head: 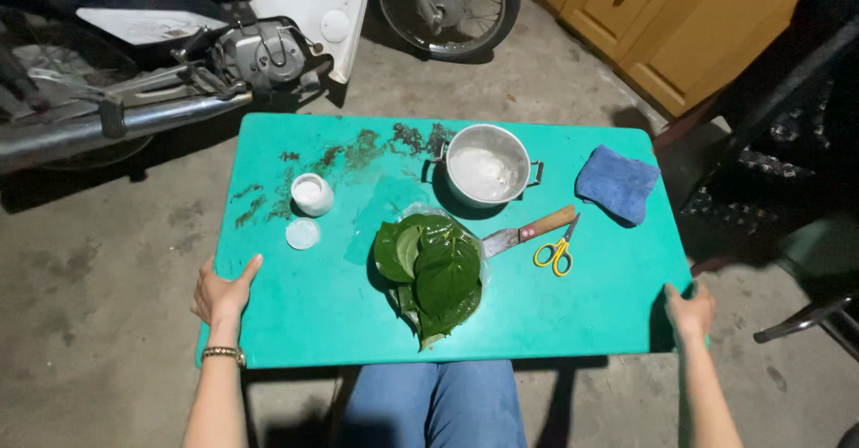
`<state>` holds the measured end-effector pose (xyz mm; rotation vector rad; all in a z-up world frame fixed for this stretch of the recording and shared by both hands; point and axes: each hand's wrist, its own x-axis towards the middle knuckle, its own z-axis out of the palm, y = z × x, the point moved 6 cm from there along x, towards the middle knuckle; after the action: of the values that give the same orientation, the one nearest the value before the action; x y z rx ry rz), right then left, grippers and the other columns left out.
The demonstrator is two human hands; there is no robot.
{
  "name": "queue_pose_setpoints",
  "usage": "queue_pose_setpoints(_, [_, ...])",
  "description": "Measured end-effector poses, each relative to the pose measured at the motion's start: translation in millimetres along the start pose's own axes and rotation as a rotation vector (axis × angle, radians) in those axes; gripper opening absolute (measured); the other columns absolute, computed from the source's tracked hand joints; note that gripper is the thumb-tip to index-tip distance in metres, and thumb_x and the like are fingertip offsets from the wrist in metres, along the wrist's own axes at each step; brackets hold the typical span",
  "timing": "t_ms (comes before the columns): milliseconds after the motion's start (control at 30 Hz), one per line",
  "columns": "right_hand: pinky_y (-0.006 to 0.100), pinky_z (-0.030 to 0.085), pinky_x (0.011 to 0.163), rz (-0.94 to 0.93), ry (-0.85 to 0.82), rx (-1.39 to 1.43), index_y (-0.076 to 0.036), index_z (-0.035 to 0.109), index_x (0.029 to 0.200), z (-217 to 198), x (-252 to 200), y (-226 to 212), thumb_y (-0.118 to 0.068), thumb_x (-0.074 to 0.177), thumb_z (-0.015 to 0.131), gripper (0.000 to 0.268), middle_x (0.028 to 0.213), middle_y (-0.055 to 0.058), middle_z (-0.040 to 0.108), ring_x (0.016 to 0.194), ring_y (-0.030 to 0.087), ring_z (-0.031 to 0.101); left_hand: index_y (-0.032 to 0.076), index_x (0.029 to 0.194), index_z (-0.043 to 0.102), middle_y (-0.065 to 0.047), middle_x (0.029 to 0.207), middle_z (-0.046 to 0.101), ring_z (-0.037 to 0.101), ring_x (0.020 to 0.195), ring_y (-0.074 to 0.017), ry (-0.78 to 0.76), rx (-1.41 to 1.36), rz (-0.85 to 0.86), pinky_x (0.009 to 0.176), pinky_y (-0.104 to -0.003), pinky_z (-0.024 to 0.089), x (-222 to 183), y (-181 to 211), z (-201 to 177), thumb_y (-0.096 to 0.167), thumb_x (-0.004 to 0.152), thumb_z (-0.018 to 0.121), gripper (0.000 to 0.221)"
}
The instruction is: The person trims the edges of large green leaves using scissors, then folds and stacks them. They then pick up a reddish root vegetable and scrape its surface with a knife over a pot of water.
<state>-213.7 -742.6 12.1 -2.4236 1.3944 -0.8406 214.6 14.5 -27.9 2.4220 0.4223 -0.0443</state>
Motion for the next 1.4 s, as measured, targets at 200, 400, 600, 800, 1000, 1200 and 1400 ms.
queue_pose_setpoints(200, [0.035, 0.055, 0.083, -0.181, -0.145, 0.409, -0.003, 0.074, 0.104, 48, -47, -68, -0.022, 0.094, 0.074, 0.022, 0.099, 0.013, 0.074, 0.091, 0.021, 0.071, 0.011, 0.142, 0.059, -0.019, 0.14, 0.063, 0.054, 0.133, -0.0407, 0.064, -0.013, 0.054, 0.112, -0.058, 0.035, 3, -19, 8, 0.065, 0.07, 0.085, 0.093])
queue_pose_setpoints(400, [0.036, 0.055, 0.073, -0.091, -0.322, 0.442, -0.004, 0.073, 0.102, 94, -88, -148, -0.031, 0.087, 0.077, 0.031, 0.084, 0.012, 0.075, 0.076, 0.019, 0.07, 0.007, 0.141, 0.057, -0.023, 0.14, 0.061, 0.055, 0.13, -0.0445, 0.041, 0.035, -0.024, 0.105, -0.062, 0.043, -2, -47, 6, 0.074, 0.065, 0.082, 0.105])
queue_pose_setpoints(600, [0.042, 0.052, 0.067, -0.062, -0.222, 0.342, -0.001, 0.061, 0.082, 99, -93, -170, -0.027, 0.073, 0.088, 0.039, 0.075, 0.014, 0.065, 0.068, 0.029, 0.064, 0.019, 0.148, 0.055, -0.019, 0.145, 0.057, 0.048, 0.135, -0.0432, 0.078, 0.005, 0.0, 0.112, -0.069, 0.028, 0, -57, 13, 0.071, 0.066, 0.08, 0.101])
queue_pose_setpoints(800, [0.044, 0.053, 0.067, -0.012, -0.146, 0.297, 0.0, 0.06, 0.087, 93, -95, -162, -0.023, 0.072, 0.087, 0.038, 0.077, 0.015, 0.066, 0.07, 0.031, 0.065, 0.011, 0.152, 0.052, -0.025, 0.139, 0.055, 0.048, 0.131, -0.0444, 0.327, -0.058, 0.263, 0.106, -0.061, 0.036, -38, -32, -10, 0.05, 0.075, 0.084, 0.092])
queue_pose_setpoints(1000, [0.041, 0.054, 0.071, 0.242, -0.321, 0.082, -0.004, 0.069, 0.091, 85, -102, -126, -0.019, 0.069, 0.089, 0.033, 0.082, 0.012, 0.072, 0.077, 0.029, 0.069, 0.007, 0.132, 0.062, -0.015, 0.122, 0.062, 0.066, 0.108, -0.026, 0.009, -0.492, 0.626, 0.091, -0.039, 0.053, -158, 64, -11, 0.015, 0.083, 0.076, 0.051])
queue_pose_setpoints(1200, [0.03, 0.049, 0.055, 0.628, -0.629, 1.164, 0.004, 0.068, 0.105, 116, -159, -90, -0.012, 0.089, 0.073, 0.024, 0.077, 0.012, 0.07, 0.064, 0.021, 0.062, 0.009, 0.115, 0.073, -0.005, 0.103, 0.074, 0.074, 0.091, -0.0159, -0.349, -0.632, 0.75, 0.082, -0.029, 0.06, -225, 162, 4, 0.015, 0.092, 0.073, 0.023])
queue_pose_setpoints(1400, [0.028, 0.058, 0.068, 0.916, -0.722, 1.595, 0.0, 0.067, 0.11, 126, -240, -93, -0.006, 0.09, 0.068, 0.021, 0.093, 0.007, 0.071, 0.074, 0.017, 0.068, 0.012, 0.106, 0.068, -0.003, 0.096, 0.069, 0.068, 0.084, -0.0199, -0.314, -0.316, 0.886, 0.07, -0.035, 0.054, -256, 208, 26, 0.022, 0.075, 0.087, 0.038])
